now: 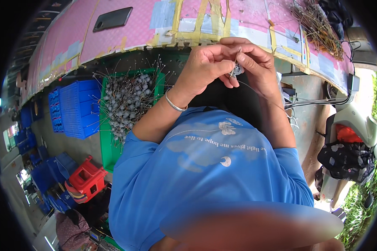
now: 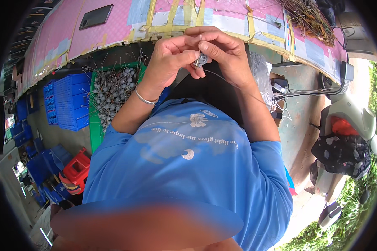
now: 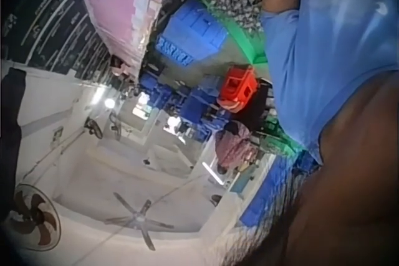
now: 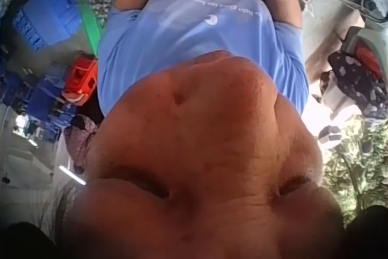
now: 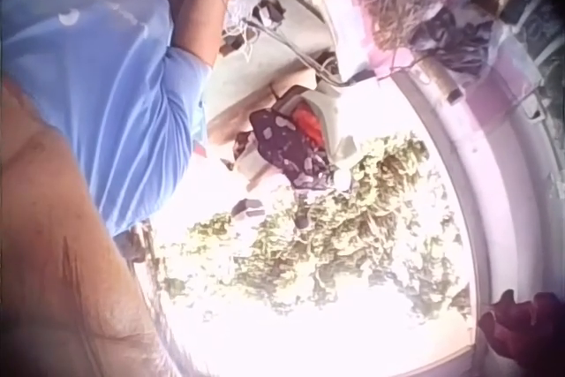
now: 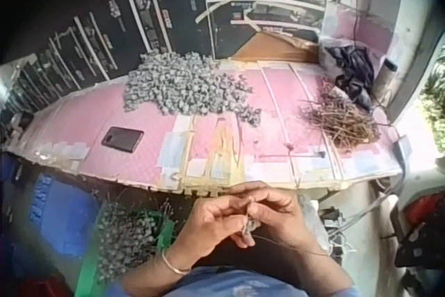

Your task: Assembling small mechanical components by hand at a workbench.

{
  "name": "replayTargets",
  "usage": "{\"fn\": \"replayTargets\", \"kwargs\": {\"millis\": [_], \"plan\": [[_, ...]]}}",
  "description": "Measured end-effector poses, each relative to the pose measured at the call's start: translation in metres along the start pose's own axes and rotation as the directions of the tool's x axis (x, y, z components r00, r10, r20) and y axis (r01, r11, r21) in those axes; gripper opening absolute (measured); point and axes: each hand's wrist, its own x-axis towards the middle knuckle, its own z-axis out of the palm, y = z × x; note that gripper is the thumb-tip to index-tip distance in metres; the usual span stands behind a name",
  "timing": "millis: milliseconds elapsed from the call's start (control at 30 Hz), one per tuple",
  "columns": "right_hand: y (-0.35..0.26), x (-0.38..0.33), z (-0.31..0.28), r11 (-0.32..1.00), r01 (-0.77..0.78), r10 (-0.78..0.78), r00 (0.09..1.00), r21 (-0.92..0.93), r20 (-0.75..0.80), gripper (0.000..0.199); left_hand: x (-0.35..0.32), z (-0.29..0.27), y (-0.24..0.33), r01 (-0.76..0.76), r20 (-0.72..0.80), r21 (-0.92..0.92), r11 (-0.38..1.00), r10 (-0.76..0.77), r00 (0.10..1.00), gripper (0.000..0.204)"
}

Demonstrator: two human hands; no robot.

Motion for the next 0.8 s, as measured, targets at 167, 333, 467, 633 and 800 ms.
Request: {"fn": "replayTargets", "kwargs": {"millis": [167, 333, 467, 633, 800], "plan": [[0.000, -0.002, 0.005, 0.980, 0.089, -0.082, 0.996, 0.177, -0.047, 0.013, -0.003, -0.001, 0.001, -0.022, -0.040, -0.052, 0.998, 0.020, 0.999, 0.018], [0.001, -0.002, 0.012, 0.976, -0.013, 0.048, 0.986, 0.218, -0.160, 0.012, -0.003, 0.000, -0.007, -0.073, -0.079, -0.039, 0.997, 0.070, 0.994, 0.015], [0.008, 0.000, 0.008, 0.974, -0.129, 0.161, 0.972, 0.185, -0.169, 0.012, -0.006, -0.002, -0.014, -0.167, -0.086, -0.004, 0.986, 0.166, 0.982, 0.020], [0.010, 0.005, 0.008, 0.942, -0.208, 0.254, 0.955, 0.261, -0.154, 0.012, -0.004, -0.001, -0.014, -0.298, 0.006, 0.007, 0.954, 0.298, 0.954, 0.036], [0.012, 0.015, 0.016, 0.929, -0.231, 0.271, 0.956, 0.289, -0.108, 0.009, 0.002, -0.016, -0.015, -0.282, 0.029, -0.088, 0.955, 0.285, 0.958, 0.043]]}}
